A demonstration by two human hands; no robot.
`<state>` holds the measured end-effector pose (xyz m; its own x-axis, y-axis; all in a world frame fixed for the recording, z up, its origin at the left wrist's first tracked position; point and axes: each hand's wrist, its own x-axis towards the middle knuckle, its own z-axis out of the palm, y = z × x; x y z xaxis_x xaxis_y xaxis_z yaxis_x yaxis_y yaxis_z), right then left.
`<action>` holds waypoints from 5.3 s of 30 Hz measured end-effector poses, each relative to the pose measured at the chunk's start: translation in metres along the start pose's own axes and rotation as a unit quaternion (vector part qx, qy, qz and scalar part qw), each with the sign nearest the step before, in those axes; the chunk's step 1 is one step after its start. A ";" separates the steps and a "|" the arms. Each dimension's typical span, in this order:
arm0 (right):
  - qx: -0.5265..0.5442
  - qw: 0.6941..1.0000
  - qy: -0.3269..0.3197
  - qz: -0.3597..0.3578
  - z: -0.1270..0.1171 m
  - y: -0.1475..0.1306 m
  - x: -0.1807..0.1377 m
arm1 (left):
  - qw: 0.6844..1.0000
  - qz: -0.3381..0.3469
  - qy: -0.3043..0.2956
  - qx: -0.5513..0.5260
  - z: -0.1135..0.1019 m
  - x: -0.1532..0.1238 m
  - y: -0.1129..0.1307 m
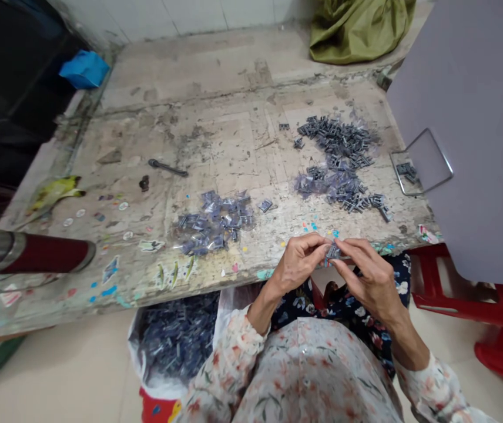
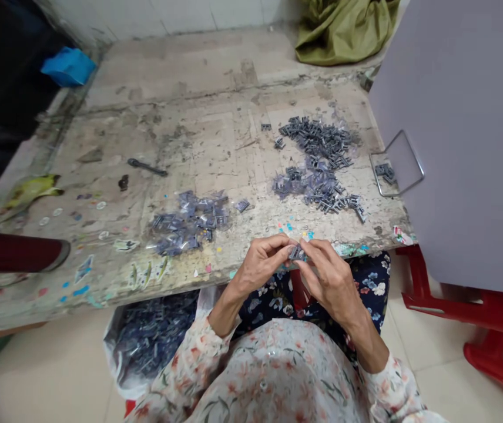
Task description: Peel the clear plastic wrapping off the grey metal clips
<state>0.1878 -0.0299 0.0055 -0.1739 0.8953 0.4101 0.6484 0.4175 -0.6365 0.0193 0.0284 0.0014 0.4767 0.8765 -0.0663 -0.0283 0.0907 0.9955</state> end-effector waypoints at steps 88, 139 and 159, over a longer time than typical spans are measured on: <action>-0.177 0.978 0.092 0.059 0.030 0.088 0.061 | 0.784 0.169 0.410 0.435 -0.094 -0.005 -0.028; -0.237 0.953 0.122 0.147 0.027 0.099 0.049 | 0.941 -0.144 0.167 -0.257 0.007 0.020 -0.037; -0.167 0.980 0.092 0.050 0.030 0.081 0.017 | 0.945 -0.120 0.154 -0.261 0.007 0.017 -0.043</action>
<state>0.2154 0.0235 -0.0589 0.0202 0.8735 0.4865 0.8675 0.2266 -0.4428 0.0346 0.0365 -0.0422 0.2483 0.8897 -0.3831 -0.4196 0.4552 0.7853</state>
